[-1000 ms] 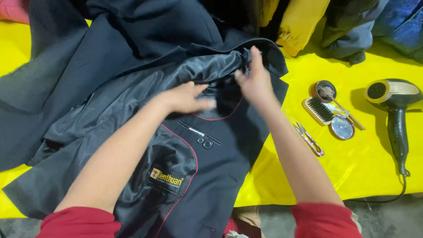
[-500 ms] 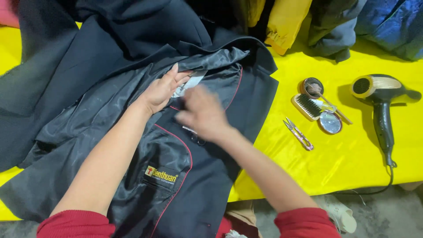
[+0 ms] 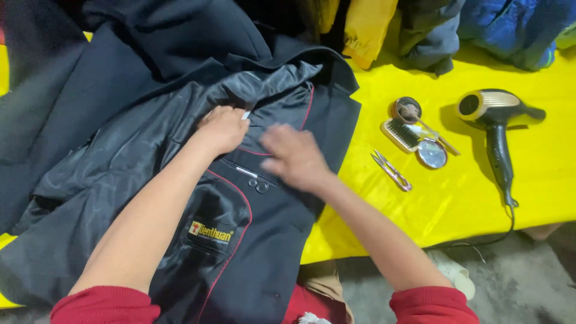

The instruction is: The person cleans a black jacket laid on a yellow surface. They use a small tool to scrape the collar, then brush the collar and shoulder area. They apply a liquid from a small bottle and continue brushing. They use a hairdryer to dry the treated area and repeat brushing and scraping on the collar and shoulder.

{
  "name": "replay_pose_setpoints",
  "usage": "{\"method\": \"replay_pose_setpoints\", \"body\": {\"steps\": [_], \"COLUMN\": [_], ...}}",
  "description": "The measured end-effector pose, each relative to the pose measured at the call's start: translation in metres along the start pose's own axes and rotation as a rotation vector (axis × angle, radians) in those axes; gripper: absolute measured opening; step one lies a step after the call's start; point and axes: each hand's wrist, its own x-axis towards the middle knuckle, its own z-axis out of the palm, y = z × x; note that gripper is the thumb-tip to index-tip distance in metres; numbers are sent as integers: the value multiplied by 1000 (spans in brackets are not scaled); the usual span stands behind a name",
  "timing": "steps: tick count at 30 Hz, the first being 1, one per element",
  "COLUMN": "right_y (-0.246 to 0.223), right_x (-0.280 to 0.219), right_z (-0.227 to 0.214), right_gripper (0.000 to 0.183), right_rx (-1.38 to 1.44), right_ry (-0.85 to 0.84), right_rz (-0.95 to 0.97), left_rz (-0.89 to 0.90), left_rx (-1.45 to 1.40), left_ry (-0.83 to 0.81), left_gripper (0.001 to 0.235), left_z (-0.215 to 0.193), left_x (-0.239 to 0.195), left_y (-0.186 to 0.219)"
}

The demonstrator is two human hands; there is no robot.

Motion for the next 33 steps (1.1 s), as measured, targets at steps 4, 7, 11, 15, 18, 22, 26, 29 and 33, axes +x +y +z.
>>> {"method": "replay_pose_setpoints", "body": {"steps": [4,7,11,15,18,22,26,29,33], "right_y": [11,-25,-6,81,111,80,65,137,230], "right_x": [-35,-73,-91,-138,-168,-170,-159,-182,-176], "right_z": [-13,-41,-140,-137,-115,-111,-157,-154,-133], "right_gripper": [71,66,38,34,24,32,27,24,29], "right_rx": [-81,-17,709,337,-123,-188,225,227,-54], "right_ry": [-54,-132,-435,-157,-182,-311,-308,-198,-76], "right_rz": [367,294,376,774,904,857,873,981,891], "left_rz": [-87,-50,245,371,302,151,14,24,-1], "left_rx": [93,144,221,433,363,286,128,53,24], "left_ry": [-53,-45,173,381,323,145,-88,-158,-167], "left_gripper": [38,42,43,33,34,35,41,41,41], "left_z": [2,0,-34,-39,-54,-57,-59,-82,-84], "left_x": [16,-9,-63,-77,-79,-53,-18,-23,-21], "left_y": [0,3,14,16,24,22,14,19,18]}}
